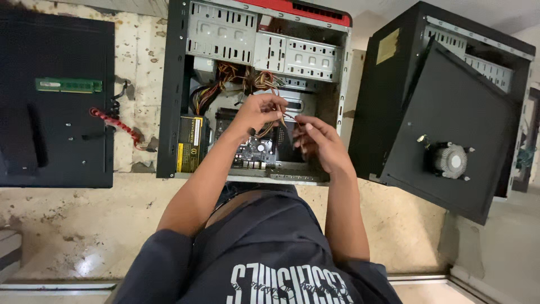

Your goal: The person uses a screwdriver to unscrew components inside an open computer case. They then proceed to disconnect and organize various internal cables and wires by hand, working on the motherboard and power supply area.

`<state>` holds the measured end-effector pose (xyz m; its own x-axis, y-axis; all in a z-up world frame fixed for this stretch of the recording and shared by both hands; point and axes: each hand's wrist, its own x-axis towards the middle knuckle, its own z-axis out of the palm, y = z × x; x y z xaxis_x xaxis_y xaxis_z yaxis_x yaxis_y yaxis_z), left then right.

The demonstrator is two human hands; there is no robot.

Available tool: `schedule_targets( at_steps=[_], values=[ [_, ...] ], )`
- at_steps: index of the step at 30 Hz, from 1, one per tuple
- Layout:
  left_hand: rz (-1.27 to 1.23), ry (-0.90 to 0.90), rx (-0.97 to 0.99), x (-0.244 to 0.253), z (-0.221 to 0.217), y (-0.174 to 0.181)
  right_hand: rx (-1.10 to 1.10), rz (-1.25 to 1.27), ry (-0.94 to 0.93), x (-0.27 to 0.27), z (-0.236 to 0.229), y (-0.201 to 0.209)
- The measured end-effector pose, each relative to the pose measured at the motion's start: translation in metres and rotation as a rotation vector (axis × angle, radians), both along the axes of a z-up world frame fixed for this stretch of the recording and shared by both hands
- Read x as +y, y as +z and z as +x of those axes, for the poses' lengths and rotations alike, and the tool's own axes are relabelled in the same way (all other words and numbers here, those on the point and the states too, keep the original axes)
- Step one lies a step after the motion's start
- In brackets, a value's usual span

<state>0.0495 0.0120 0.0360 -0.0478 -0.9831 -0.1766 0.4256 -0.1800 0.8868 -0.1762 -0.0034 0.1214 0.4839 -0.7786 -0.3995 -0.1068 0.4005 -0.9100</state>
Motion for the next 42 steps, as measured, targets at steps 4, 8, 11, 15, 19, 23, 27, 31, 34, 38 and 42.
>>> schedule_targets(
  at_steps=[4, 8, 11, 15, 19, 23, 27, 31, 34, 38, 42],
  values=[
    [0.039, 0.020, -0.011, -0.001, -0.001, -0.009, -0.043, -0.007, -0.091, 0.003, -0.013, -0.007],
    [0.026, 0.032, 0.002, 0.004, 0.000, 0.006, -0.048, -0.083, -0.146, 0.012, -0.020, -0.003],
    [-0.017, 0.001, -0.075, 0.007, -0.002, 0.008, 0.027, -0.188, -0.188, 0.012, -0.025, -0.016],
    [-0.085, -0.030, -0.352, 0.008, -0.006, -0.011, 0.149, -0.423, -0.210, 0.011, -0.023, -0.012],
    [-0.173, -0.063, -0.751, 0.020, -0.011, 0.003, 0.129, -0.398, -0.354, 0.014, -0.024, -0.017],
    [-0.205, 0.101, -1.032, 0.041, 0.004, 0.034, 0.062, -0.363, -0.472, 0.012, -0.028, -0.038],
    [-0.239, 0.276, -0.857, 0.100, 0.061, 0.122, 0.130, -0.484, -0.343, 0.007, -0.041, -0.059],
    [-0.299, 1.058, -0.815, 0.160, 0.155, 0.091, 0.161, -0.582, -0.356, 0.014, -0.031, -0.050],
    [-0.106, 1.570, -1.123, 0.219, 0.237, 0.037, 0.196, -0.655, -0.337, 0.018, -0.025, -0.047],
    [0.224, 1.631, -1.265, 0.278, 0.253, -0.023, 0.281, -0.693, -0.292, 0.020, -0.025, -0.052],
    [0.395, 1.568, -1.211, 0.287, 0.220, -0.059, 0.347, -0.642, -0.286, 0.031, -0.013, -0.030]
  ],
)
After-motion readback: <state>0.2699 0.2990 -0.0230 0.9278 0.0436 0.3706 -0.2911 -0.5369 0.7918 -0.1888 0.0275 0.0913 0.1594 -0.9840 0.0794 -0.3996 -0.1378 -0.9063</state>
